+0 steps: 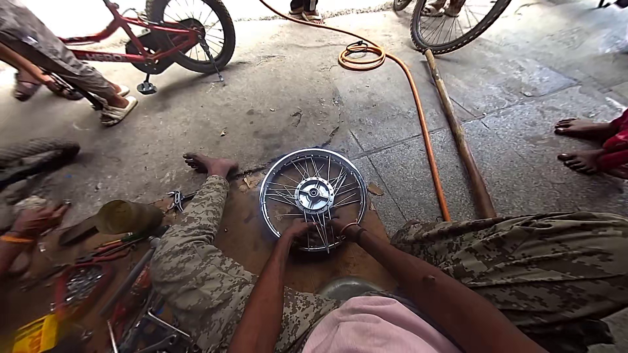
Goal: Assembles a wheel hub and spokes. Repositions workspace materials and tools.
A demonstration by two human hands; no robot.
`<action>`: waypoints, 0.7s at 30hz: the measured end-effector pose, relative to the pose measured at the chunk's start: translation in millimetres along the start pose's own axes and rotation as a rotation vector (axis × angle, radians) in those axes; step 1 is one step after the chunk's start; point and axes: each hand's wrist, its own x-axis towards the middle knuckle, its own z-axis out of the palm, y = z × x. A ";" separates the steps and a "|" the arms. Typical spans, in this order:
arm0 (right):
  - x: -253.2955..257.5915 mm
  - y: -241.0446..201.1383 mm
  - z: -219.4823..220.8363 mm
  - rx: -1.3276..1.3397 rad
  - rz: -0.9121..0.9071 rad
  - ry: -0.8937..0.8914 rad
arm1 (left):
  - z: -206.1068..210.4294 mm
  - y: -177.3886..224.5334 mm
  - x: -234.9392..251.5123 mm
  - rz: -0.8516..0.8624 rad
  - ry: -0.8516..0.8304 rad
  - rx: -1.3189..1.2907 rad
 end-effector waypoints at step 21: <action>7.6 1.4 -4.1 0.047 -0.010 -0.049 | 14.9 -0.5 0.5 0.113 0.135 -0.050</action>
